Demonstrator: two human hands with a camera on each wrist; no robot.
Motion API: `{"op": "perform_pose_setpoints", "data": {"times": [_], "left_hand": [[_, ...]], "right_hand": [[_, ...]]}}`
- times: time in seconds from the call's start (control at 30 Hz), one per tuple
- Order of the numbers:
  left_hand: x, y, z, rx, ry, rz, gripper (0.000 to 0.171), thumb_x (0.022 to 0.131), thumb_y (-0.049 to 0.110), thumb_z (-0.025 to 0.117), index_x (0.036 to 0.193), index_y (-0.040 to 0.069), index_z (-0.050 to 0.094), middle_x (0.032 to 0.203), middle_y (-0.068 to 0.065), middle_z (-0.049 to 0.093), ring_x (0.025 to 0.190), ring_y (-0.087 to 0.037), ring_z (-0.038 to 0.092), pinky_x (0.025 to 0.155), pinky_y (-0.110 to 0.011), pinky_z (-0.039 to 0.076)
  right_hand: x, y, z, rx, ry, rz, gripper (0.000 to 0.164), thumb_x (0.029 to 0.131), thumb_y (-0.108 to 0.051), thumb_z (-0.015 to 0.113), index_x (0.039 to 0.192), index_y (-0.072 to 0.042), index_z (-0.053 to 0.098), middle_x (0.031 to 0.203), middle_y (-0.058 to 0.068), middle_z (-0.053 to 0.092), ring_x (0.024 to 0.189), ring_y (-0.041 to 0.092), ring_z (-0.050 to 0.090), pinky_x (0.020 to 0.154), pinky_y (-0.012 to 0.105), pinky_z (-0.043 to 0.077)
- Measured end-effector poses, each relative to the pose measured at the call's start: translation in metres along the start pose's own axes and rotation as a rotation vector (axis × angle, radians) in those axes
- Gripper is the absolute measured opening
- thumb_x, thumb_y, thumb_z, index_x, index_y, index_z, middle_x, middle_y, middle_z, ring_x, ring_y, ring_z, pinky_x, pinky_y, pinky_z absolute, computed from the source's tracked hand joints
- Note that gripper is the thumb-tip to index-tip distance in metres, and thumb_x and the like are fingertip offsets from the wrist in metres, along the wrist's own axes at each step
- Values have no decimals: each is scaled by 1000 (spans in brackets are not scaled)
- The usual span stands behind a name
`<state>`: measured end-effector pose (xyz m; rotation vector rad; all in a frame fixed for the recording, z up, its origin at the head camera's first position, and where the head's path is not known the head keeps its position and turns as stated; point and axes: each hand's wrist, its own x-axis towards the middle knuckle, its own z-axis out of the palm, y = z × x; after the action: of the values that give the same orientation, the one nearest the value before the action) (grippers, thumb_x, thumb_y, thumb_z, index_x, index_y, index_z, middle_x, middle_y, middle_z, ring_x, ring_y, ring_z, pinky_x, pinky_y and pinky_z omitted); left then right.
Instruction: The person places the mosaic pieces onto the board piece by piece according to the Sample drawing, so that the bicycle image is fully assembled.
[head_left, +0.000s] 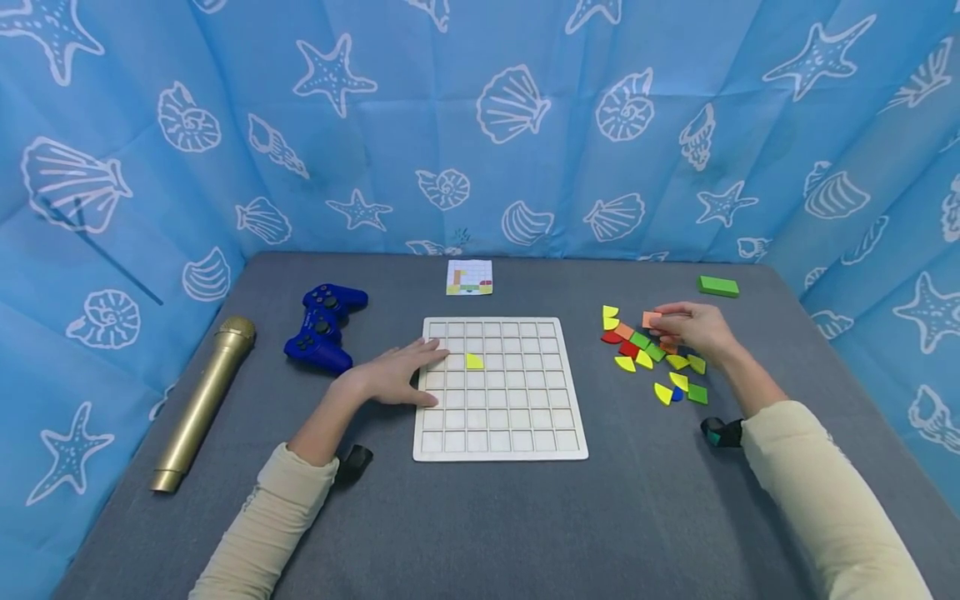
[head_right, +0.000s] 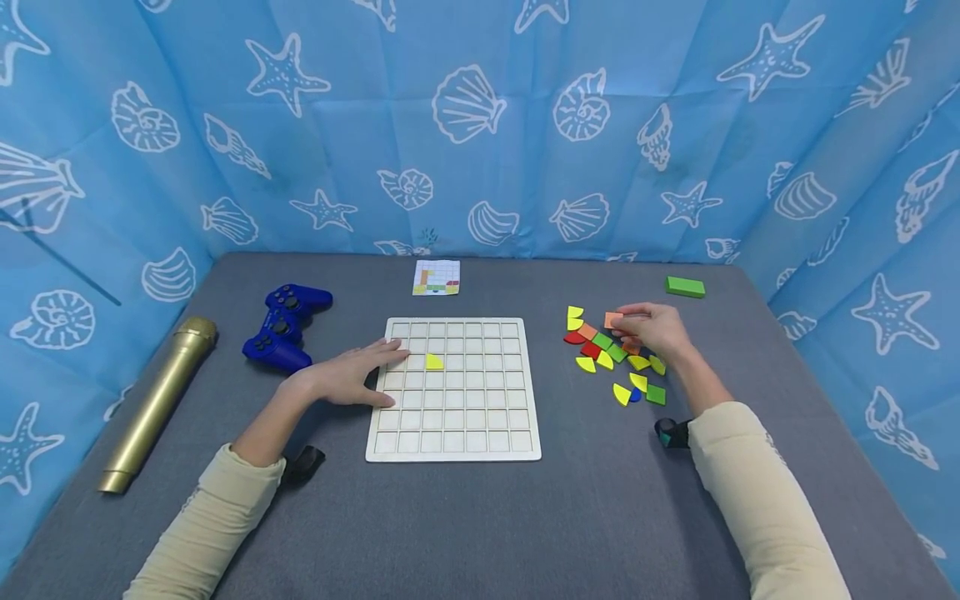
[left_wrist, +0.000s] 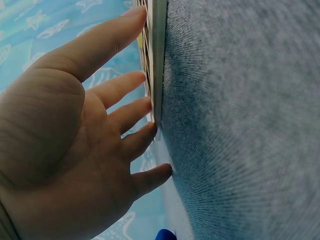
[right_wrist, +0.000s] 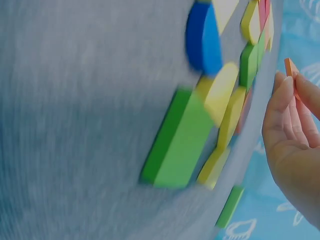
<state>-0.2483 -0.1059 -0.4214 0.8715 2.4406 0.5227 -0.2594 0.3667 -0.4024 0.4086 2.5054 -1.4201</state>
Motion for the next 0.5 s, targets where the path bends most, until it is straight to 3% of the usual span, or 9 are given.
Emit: {"op": "perform_pose_setpoints", "data": {"times": [0.13, 0.33, 0.5], "left_hand": [[0, -1, 1, 7, 1, 2, 81, 89, 39, 66, 153, 11, 23, 157, -13, 12, 143, -31, 4, 110, -58, 9], [0, -1, 1, 16, 2, 2, 82, 89, 39, 66, 153, 11, 23, 157, -13, 13, 143, -30, 4, 110, -57, 9], [0, -1, 0, 18, -1, 2, 82, 90, 40, 65, 153, 11, 23, 157, -12, 13, 143, -30, 4, 110, -57, 10]], "right_hand": [[-3, -8, 10, 45, -66, -6, 52, 95, -24, 61, 136, 4, 45, 113, 14, 63, 87, 17, 65, 81, 29, 53], [-5, -16, 27, 68, -109, -15, 49, 96, -21, 60, 137, 3, 46, 125, 23, 55, 92, 17, 65, 84, 29, 51], [-8, -22, 40, 91, -149, -25, 47, 96, -19, 59, 135, 4, 47, 125, 23, 52, 97, 20, 63, 85, 30, 51]]}}
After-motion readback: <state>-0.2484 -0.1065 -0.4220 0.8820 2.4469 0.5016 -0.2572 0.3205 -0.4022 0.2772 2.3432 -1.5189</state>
